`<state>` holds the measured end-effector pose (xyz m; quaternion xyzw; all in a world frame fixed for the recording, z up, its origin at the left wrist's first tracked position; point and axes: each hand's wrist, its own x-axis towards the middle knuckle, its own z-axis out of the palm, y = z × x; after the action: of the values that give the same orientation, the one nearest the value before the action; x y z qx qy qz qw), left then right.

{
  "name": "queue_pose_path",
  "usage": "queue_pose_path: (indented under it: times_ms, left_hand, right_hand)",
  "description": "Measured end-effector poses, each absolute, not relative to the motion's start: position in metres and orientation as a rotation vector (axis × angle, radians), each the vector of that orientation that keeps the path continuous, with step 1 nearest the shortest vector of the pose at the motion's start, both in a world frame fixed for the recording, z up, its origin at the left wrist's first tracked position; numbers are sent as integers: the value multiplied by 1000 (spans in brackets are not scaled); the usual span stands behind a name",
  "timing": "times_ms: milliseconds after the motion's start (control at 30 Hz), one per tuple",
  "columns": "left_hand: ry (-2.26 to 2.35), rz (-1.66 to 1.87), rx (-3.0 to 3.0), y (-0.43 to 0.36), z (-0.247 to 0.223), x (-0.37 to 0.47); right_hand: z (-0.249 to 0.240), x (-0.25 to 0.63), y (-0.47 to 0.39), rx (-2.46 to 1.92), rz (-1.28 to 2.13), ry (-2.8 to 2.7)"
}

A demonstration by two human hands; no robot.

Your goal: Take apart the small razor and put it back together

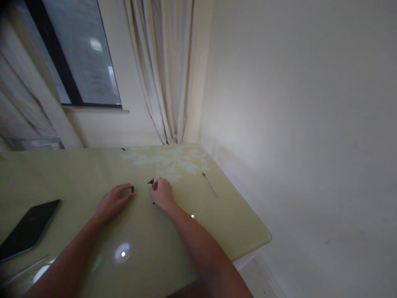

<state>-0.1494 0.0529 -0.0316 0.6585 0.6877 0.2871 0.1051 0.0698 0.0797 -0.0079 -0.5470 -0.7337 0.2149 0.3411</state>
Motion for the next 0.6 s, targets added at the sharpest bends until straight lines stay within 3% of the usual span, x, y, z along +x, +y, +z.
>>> queue_pose_path:
  times_ms: [167,300,600]
  left_hand:
    - [2044,800,1894,50,-33,-162]
    - [2031,832,1841,51,-34,-166]
    - [2095,742,1913,57,-36,-164]
  right_hand:
    - [-8,10,87,-1504,513,-1930]
    - [-10,12,91,-1494,531,-2028]
    - [13,211,93,-1897,46,-1750]
